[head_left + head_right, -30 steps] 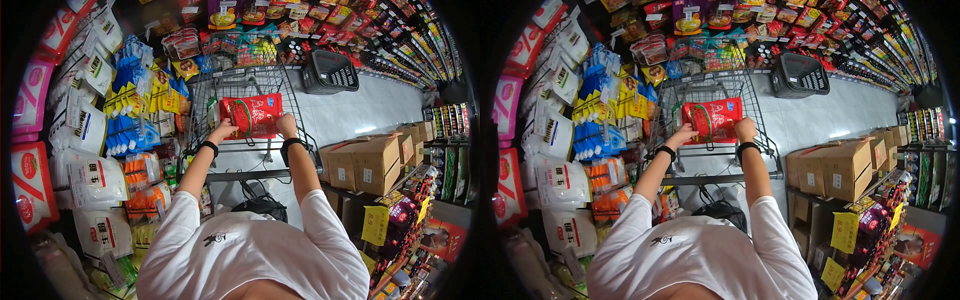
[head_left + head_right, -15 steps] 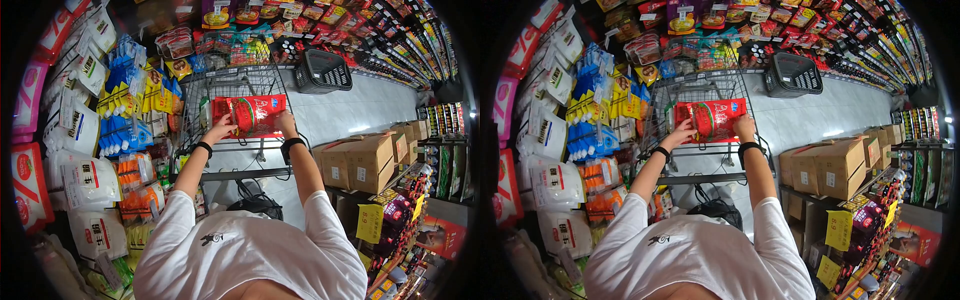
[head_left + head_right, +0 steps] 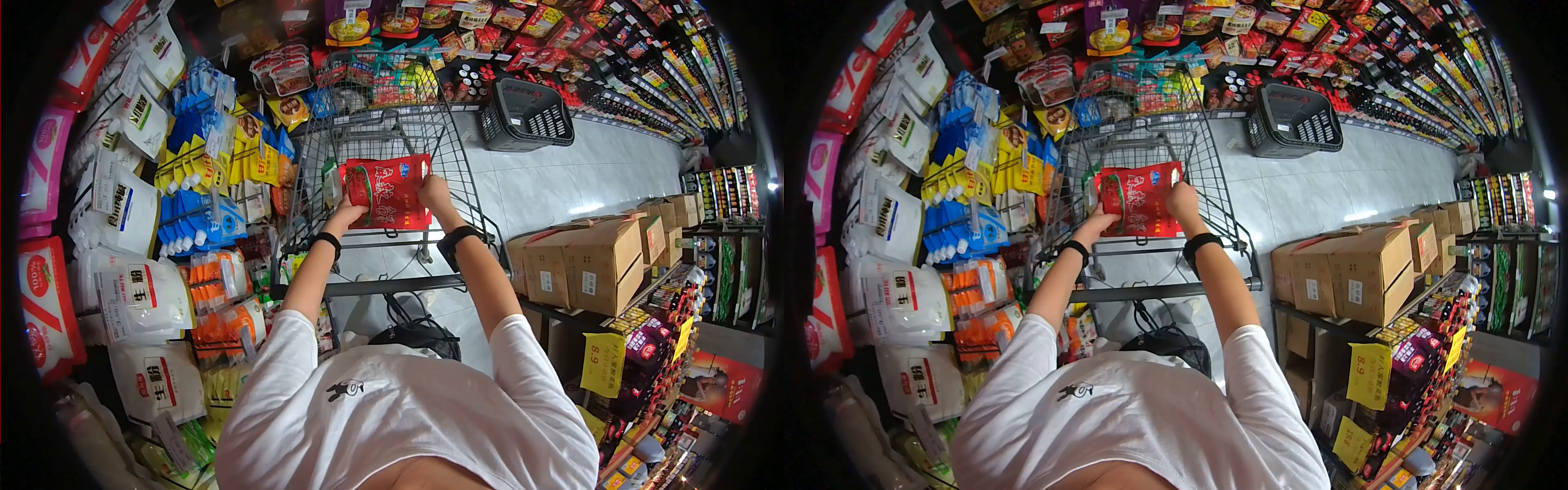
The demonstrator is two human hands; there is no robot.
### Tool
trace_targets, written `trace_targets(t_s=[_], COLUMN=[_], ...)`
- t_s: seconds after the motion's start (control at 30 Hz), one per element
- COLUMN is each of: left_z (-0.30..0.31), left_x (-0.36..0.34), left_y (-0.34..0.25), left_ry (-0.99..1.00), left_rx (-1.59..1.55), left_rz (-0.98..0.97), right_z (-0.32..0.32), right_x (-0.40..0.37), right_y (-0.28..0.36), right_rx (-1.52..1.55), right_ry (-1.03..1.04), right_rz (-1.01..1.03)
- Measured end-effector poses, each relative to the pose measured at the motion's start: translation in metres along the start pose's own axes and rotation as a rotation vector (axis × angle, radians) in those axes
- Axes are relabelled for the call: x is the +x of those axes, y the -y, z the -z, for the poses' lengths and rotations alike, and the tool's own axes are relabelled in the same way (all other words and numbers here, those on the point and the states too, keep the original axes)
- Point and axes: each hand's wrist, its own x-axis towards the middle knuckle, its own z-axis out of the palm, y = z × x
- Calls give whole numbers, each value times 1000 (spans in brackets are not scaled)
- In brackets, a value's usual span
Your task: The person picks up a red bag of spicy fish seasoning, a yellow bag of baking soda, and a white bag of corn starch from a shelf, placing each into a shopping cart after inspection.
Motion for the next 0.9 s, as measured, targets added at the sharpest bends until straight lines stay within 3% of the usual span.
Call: trace_targets(t_s=[0.1,0.17,0.23,0.4,0.5,0.6,0.7,0.8,0.9], left_z=[0,-3,-4,-1,5,3,-5,1,-2], left_x=[6,29,20,5,-25,-37,-25,-11,-3], left_y=[10,41,30,10,-21,-34,-23,-7,4], left_ry=[14,-101,-178,-164,-63,-82,-292,-241,-330], left_rx=[-49,50,100,67,-56,-34,-29,-24,138], left_rz=[-2,-90,-90,103,72,88,101,79,43], right_z=[-18,-8,-3,16,1,7,-10,-7,-1], right_x=[4,-6,-8,-20,-6,-15,0,-6,-14], right_y=[-4,3,3,7,-11,-2,-11,-2,8], right_rx=[-139,-62,5,130,40,46,2,-10,5], right_ry=[-141,-132,-96,47,71,-75,-87,82,156], right_rz=[-15,-77,-117,-154,-85,-108,39,73,115])
